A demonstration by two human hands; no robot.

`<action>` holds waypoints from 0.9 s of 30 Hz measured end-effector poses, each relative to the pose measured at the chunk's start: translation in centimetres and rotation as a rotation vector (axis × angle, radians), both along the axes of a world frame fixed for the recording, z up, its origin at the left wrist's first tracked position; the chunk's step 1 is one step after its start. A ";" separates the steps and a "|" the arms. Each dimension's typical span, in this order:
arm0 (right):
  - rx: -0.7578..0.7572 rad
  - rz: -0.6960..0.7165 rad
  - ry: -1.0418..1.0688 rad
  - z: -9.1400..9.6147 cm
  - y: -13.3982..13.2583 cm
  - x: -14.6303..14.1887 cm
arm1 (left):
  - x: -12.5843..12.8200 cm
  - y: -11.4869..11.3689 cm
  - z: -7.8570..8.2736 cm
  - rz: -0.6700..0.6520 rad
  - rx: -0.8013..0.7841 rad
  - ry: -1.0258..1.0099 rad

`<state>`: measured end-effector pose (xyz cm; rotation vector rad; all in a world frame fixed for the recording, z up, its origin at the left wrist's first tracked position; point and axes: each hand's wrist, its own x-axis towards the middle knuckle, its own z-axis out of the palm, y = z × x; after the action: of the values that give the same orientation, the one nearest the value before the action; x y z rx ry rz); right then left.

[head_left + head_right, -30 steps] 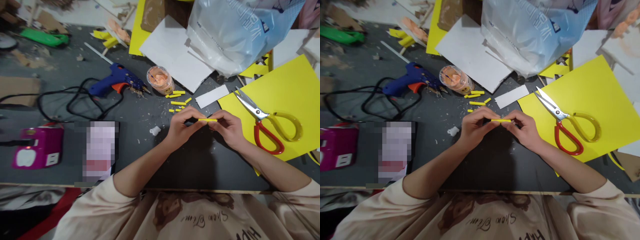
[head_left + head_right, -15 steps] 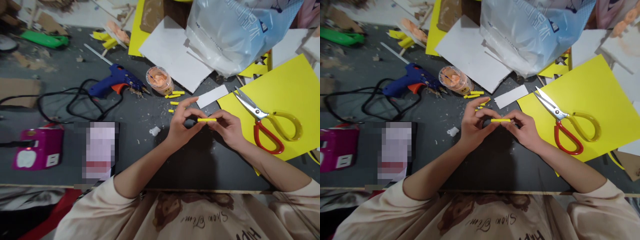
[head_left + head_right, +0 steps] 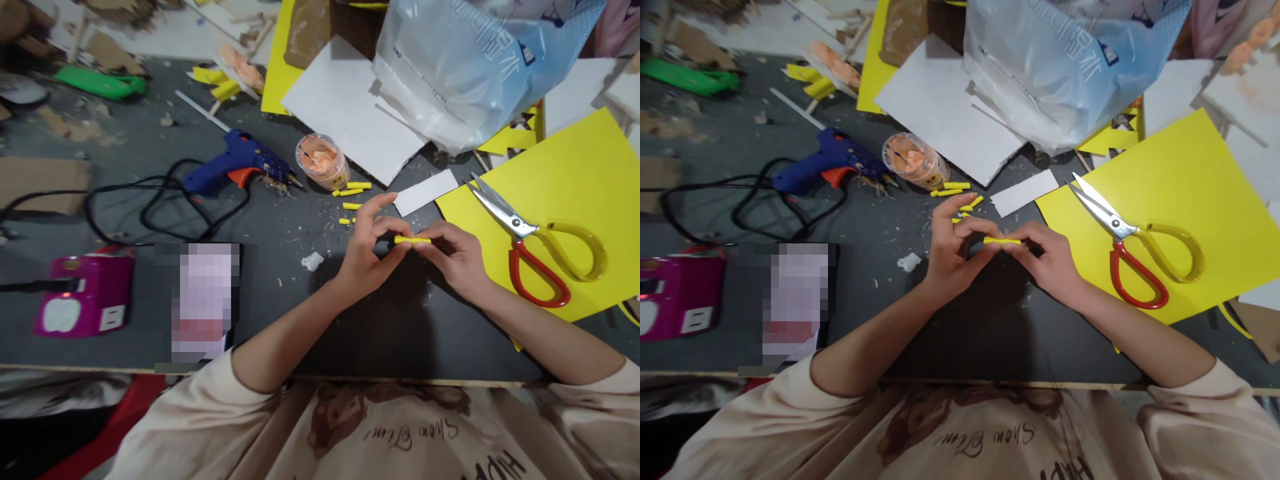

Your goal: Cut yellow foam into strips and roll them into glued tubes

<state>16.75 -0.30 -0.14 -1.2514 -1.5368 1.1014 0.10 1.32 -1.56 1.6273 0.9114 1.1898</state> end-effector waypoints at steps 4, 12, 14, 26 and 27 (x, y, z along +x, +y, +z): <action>-0.003 -0.013 0.007 -0.2 0.1 0.1 | 0.0 0.0 0.1 0.031 0.016 0.031; -0.151 -0.037 0.150 -0.4 -0.2 -0.5 | 0.2 0.0 -0.8 0.077 -0.023 -0.052; -0.173 -0.044 0.186 -0.4 -0.1 -0.5 | 0.2 0.0 -0.9 0.092 -0.041 -0.058; -0.135 -0.017 0.167 -0.1 0.2 -0.1 | 0.0 -0.2 -0.5 0.084 -0.124 -0.085; -0.138 -0.014 0.193 -0.1 0.2 -0.1 | 0.1 -0.2 -0.3 0.068 -0.148 -0.096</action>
<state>16.69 -0.10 -0.24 -1.2071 -1.3240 1.2979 0.15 1.11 -1.89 1.4196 0.9760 1.2073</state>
